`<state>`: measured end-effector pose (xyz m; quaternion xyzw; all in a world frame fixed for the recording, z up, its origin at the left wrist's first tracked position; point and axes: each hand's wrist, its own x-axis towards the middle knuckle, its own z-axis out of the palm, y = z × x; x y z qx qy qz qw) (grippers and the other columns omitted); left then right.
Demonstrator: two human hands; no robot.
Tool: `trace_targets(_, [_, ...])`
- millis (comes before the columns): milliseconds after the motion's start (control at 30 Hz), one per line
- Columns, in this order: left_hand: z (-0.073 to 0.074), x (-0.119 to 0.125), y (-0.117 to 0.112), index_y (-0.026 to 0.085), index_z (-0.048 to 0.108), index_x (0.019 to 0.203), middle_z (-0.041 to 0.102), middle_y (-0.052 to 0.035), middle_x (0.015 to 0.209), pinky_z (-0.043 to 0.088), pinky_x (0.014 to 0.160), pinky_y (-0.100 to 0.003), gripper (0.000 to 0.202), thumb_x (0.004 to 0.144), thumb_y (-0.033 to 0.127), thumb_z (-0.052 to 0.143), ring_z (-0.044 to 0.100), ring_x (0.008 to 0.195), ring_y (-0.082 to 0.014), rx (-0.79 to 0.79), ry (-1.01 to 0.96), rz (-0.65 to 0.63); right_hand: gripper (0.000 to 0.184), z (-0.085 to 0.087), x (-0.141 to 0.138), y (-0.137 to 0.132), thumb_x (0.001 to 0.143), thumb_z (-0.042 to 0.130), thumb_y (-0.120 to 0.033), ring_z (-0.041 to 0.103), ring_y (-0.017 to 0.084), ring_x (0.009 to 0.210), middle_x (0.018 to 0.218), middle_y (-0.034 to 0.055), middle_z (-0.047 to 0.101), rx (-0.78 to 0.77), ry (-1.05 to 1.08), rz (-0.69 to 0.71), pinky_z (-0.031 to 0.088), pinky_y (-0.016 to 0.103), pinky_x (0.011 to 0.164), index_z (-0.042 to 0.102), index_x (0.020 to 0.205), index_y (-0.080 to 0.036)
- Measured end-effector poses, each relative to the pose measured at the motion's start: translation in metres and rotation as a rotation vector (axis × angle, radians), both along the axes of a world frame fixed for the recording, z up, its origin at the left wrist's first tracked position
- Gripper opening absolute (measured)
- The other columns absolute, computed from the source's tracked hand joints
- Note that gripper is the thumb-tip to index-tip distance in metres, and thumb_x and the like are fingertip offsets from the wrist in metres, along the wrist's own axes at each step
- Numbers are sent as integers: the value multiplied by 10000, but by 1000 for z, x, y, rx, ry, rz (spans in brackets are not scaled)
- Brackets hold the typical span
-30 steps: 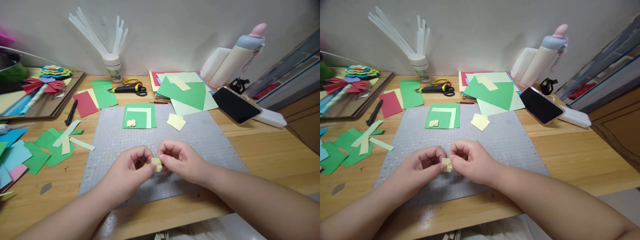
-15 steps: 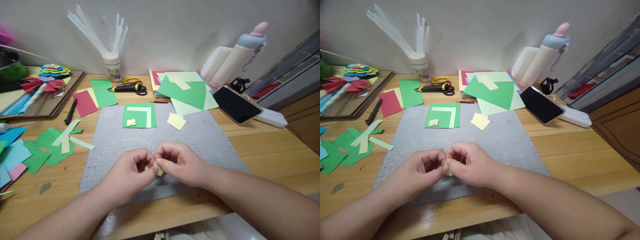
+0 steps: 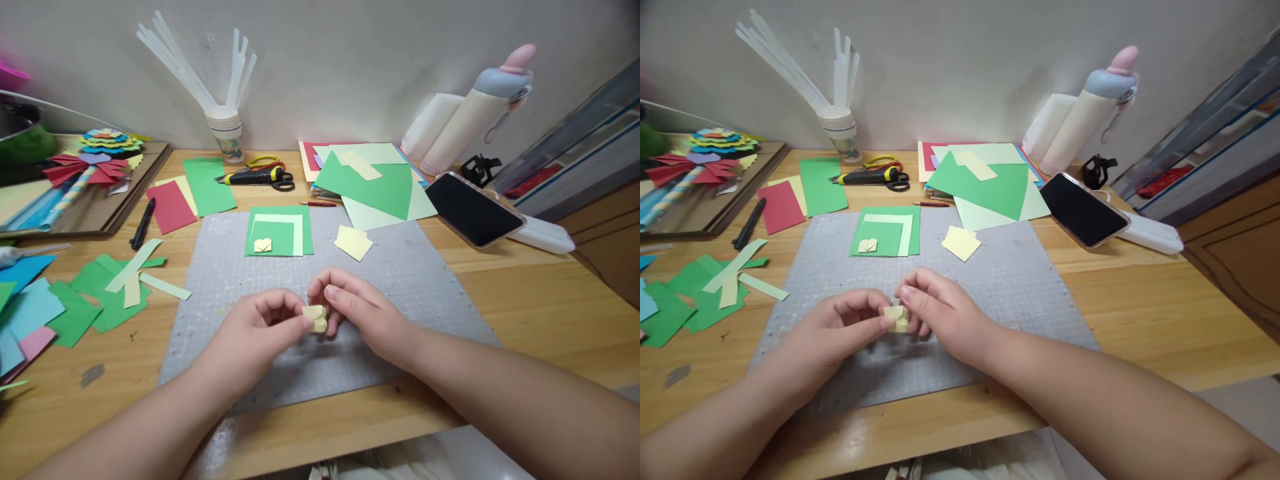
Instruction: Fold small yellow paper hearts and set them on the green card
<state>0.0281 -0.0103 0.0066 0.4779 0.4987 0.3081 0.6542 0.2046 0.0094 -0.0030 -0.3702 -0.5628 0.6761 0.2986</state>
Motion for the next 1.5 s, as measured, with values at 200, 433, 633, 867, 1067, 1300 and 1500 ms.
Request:
trace_targets(200, [3,0,2,179,590,677,553,53,607,349,558,-212,175,705,288,724,453,553,-84,-39,-101,175,183,-2,-4,-6,838,599,-313,482,97,599,676,-26,520,112,-80,-19,394,229,557,510,740,-185])
trace_targets(433, [3,3,0,165,561,687,488,50,625,341,580,-209,209,726,320,696,420,605,-94,26,2,93,128,0,-5,-5,825,593,-281,491,104,592,670,-21,532,127,-68,-104,393,227,535,546,751,-188])
trace_targets(633, [1,2,-2,166,552,698,472,50,622,338,575,-215,207,748,327,672,413,608,-100,54,48,74,165,-1,-3,-4,847,589,-306,480,97,583,663,-21,530,126,-54,-88,380,226,527,547,750,-179])
trace_targets(867, [6,0,-1,178,609,802,577,30,715,399,640,-216,168,756,319,688,498,683,-111,96,28,156,178,-2,-2,-3,850,596,-311,469,92,552,638,-37,514,92,-49,-124,364,222,501,526,745,-186])
trace_targets(1067, [8,-2,0,173,615,720,571,38,662,390,614,-206,167,764,317,687,492,641,-98,126,43,162,157,-2,-3,-2,830,626,-297,500,88,573,676,-29,543,79,-6,-104,387,216,518,549,771,-174])
trace_targets(1300, [7,-3,2,173,597,681,565,29,671,388,608,-217,161,778,289,655,489,644,-106,192,128,143,185,-3,-1,-3,819,639,-310,498,93,565,637,-16,569,84,-21,-104,395,227,530,582,729,-158])
trace_targets(1500, [5,-5,0,177,577,626,548,26,672,386,619,-228,160,758,237,644,488,662,-114,259,110,121,181,3,2,-5,797,643,-270,470,90,534,587,-18,552,125,-47,-77,368,227,513,580,672,-155])
